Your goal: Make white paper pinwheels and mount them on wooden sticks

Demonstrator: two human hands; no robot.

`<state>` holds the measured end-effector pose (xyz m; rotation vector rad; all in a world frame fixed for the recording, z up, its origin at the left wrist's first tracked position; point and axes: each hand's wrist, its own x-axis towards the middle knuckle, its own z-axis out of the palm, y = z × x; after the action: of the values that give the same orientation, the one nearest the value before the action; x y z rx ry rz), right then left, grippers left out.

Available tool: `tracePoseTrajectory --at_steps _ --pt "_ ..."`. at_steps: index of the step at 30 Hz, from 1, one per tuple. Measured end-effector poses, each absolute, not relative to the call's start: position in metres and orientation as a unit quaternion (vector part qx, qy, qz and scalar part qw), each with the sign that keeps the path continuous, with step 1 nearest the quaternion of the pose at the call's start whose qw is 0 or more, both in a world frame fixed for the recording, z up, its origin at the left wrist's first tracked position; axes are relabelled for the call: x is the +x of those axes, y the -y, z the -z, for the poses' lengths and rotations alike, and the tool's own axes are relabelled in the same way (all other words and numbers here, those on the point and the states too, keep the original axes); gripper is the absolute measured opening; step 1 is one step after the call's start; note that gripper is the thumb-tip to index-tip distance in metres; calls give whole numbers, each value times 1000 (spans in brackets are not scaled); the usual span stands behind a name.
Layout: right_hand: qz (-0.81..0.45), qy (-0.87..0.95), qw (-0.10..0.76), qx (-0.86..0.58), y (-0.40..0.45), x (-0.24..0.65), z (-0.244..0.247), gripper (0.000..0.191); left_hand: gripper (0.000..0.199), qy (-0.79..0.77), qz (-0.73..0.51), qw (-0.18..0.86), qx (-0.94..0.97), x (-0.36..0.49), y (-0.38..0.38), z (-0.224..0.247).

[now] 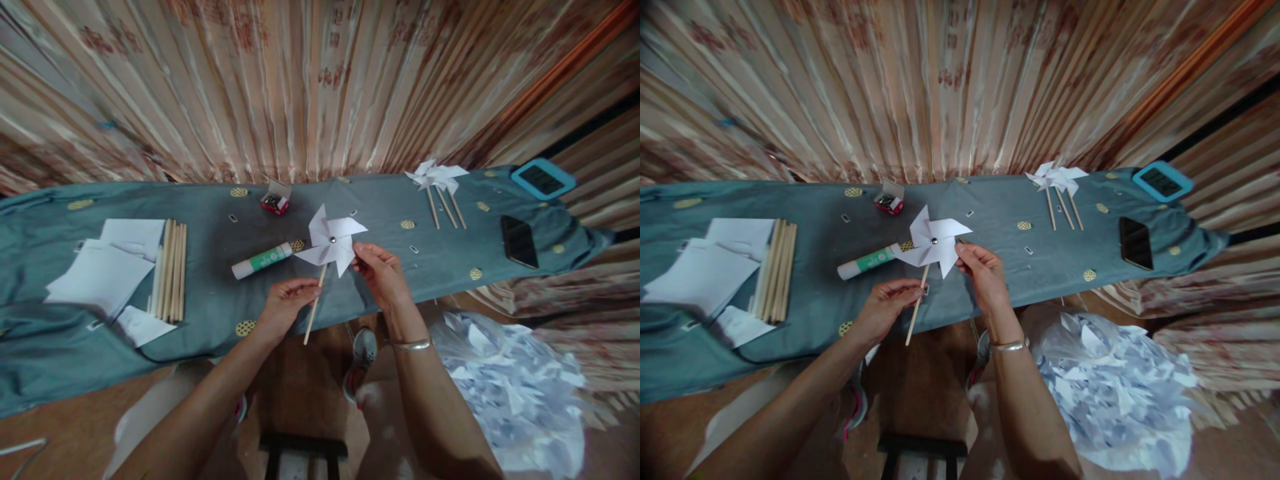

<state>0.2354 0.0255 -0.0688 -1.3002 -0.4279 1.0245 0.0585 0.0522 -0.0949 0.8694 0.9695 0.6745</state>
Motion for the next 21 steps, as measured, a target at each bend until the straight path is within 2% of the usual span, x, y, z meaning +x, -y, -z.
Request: tracePoseTrajectory --at_steps 12,21 --pt "-504 164 640 -557 -24 227 63 27 33 -440 -323 746 382 62 -52 94" --pt "-528 146 630 -551 -21 220 62 33 38 -449 -330 742 374 63 -52 95"
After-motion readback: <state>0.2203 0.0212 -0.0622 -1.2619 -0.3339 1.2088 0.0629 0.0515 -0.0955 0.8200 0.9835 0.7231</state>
